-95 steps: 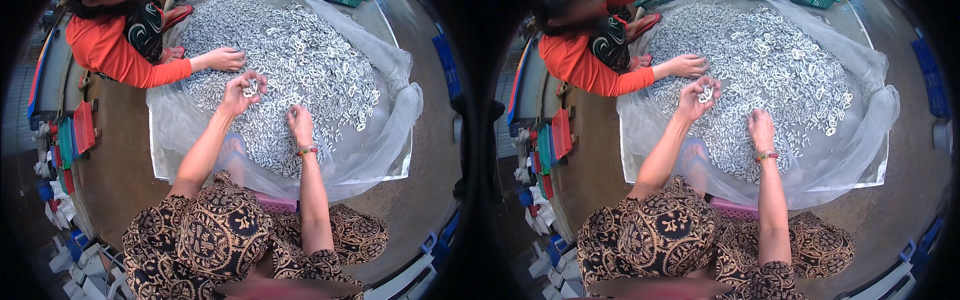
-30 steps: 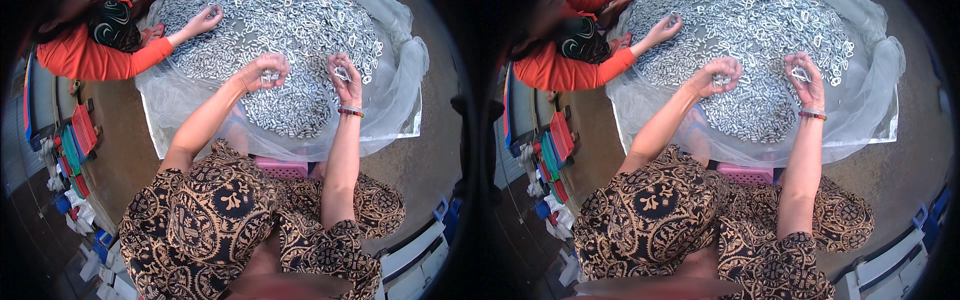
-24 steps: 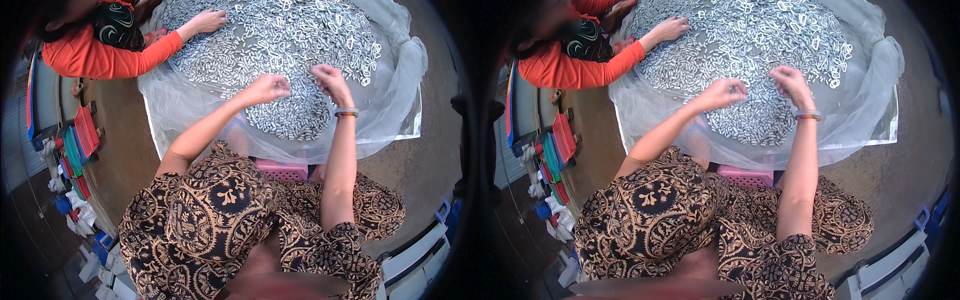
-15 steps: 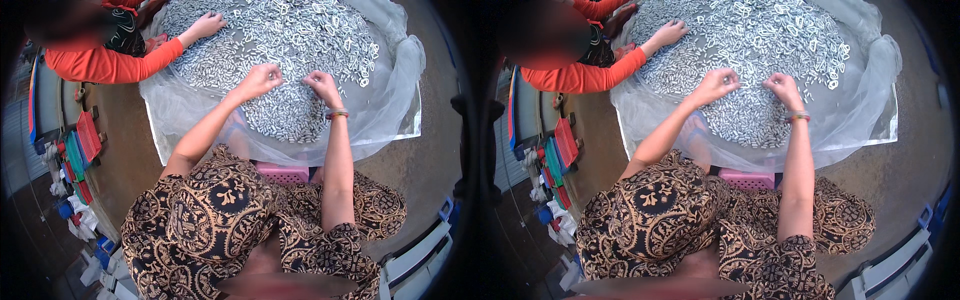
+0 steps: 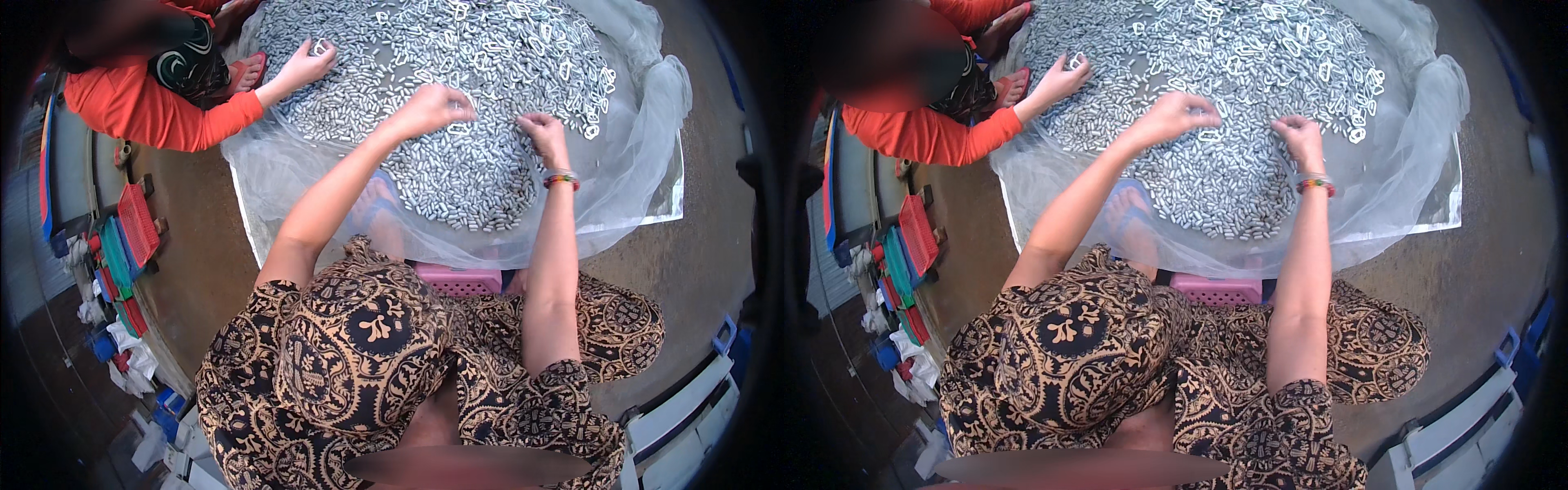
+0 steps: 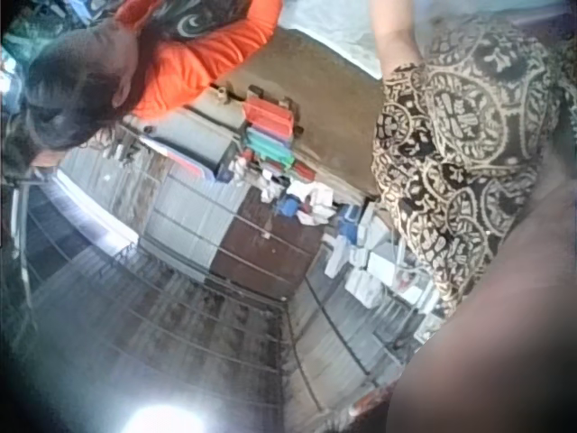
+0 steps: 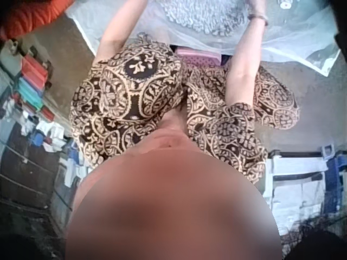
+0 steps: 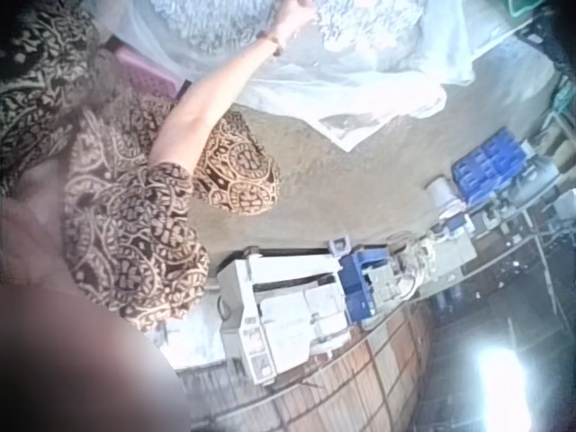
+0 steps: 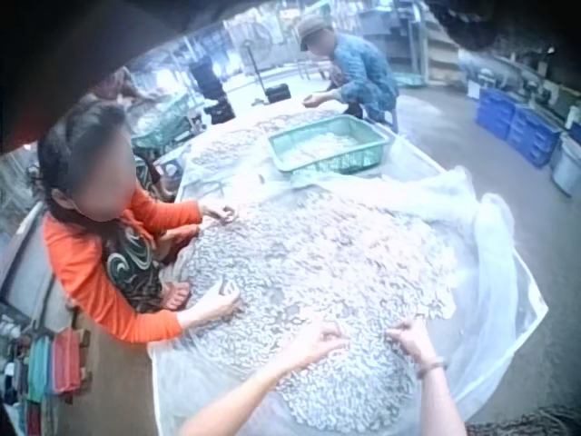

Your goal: The person sits on a low stool and sorts small silver metal parts from a large pile on a white sheet. They pick up individual pieces by hand, inspect them, and place them into a separate area on the sheet. Another person works alongside them on the same pile.

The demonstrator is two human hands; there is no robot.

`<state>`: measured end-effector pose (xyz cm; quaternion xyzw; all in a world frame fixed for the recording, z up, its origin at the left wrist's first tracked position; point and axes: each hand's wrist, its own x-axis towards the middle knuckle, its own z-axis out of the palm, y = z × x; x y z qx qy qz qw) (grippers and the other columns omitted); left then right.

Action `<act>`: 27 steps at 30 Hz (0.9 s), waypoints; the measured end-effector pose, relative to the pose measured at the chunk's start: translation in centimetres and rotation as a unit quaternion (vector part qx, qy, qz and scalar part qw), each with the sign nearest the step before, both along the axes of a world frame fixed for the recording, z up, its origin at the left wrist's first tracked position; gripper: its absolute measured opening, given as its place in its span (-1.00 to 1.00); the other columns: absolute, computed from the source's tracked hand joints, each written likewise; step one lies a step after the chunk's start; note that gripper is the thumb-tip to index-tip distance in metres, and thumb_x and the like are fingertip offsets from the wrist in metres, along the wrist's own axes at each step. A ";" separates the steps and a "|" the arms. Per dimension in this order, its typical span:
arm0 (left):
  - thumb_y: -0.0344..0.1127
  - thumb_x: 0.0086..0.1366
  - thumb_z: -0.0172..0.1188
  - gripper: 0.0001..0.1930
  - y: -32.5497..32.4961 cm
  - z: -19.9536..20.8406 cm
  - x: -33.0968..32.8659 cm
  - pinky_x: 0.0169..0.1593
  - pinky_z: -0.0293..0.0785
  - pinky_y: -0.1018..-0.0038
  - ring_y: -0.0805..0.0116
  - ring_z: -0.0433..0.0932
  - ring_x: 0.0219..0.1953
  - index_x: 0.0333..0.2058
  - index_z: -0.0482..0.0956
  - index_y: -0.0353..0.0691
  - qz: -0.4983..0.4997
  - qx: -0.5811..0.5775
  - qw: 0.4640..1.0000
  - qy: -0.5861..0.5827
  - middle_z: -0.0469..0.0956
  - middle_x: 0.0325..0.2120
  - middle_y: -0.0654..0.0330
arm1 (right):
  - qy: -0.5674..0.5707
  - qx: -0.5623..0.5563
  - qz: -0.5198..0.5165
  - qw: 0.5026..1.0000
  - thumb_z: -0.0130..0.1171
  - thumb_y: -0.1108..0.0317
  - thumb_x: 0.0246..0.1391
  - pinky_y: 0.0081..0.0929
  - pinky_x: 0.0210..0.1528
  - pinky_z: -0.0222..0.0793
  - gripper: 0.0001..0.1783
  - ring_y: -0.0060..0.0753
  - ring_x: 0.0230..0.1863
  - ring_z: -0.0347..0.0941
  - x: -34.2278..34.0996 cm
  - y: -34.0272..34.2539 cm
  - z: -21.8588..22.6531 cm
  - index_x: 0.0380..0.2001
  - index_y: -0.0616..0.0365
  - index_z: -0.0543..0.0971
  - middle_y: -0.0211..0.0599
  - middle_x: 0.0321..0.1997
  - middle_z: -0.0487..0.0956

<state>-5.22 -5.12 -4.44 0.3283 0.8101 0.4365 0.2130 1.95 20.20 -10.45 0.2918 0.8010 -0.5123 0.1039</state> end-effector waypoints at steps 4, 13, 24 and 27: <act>-0.11 0.06 0.25 -0.73 0.3 -1.8 3.1 -0.18 0.46 0.18 0.04 0.53 -0.26 -0.37 0.58 -0.20 -0.003 -0.235 0.960 0.149 0.53 -0.53 0.05 | 0.136 0.138 0.035 0.980 0.29 0.17 -0.15 -0.36 -0.31 0.39 -0.64 -0.24 -0.45 0.50 -1.9 -5.2 -0.3 -0.24 0.06 0.59 -0.16 -0.49 0.58; -0.44 0.10 0.06 -0.91 -6.2 2.2 -0.1 -0.76 0.19 0.74 0.39 0.41 -0.48 -0.46 0.32 -0.25 0.159 0.298 0.836 -0.434 0.35 -0.45 0.17 | 0.055 0.238 0.261 0.934 0.24 0.13 -0.11 -0.19 -0.16 0.39 -0.59 -0.01 -0.20 0.51 -4.4 -10.4 1.1 -0.19 0.11 0.52 -0.04 -0.31 0.59; -0.11 0.04 0.29 -0.58 -5.0 -3.7 -4.1 -0.27 0.44 0.27 0.10 0.54 -0.37 -0.20 0.54 -0.28 0.120 -0.190 0.963 0.148 0.55 -0.44 0.00 | 0.036 -0.281 0.094 0.954 0.14 0.21 0.10 -0.75 -0.67 0.05 -0.67 -0.78 -0.65 0.21 -2.9 -6.8 5.5 -0.09 0.10 0.57 -0.67 -0.65 0.38; -0.11 0.03 0.28 -0.62 -5.0 -5.1 -4.6 -0.14 0.39 0.17 -0.08 0.49 -0.23 -0.24 0.51 -0.24 0.107 -0.186 0.966 0.143 0.53 -0.38 -0.08 | 0.120 -0.411 0.056 0.902 0.09 0.22 0.14 -0.78 -0.73 -0.09 -0.61 -0.77 -0.68 0.14 -2.9 -5.7 7.2 -0.03 0.23 0.47 -0.61 -0.59 0.34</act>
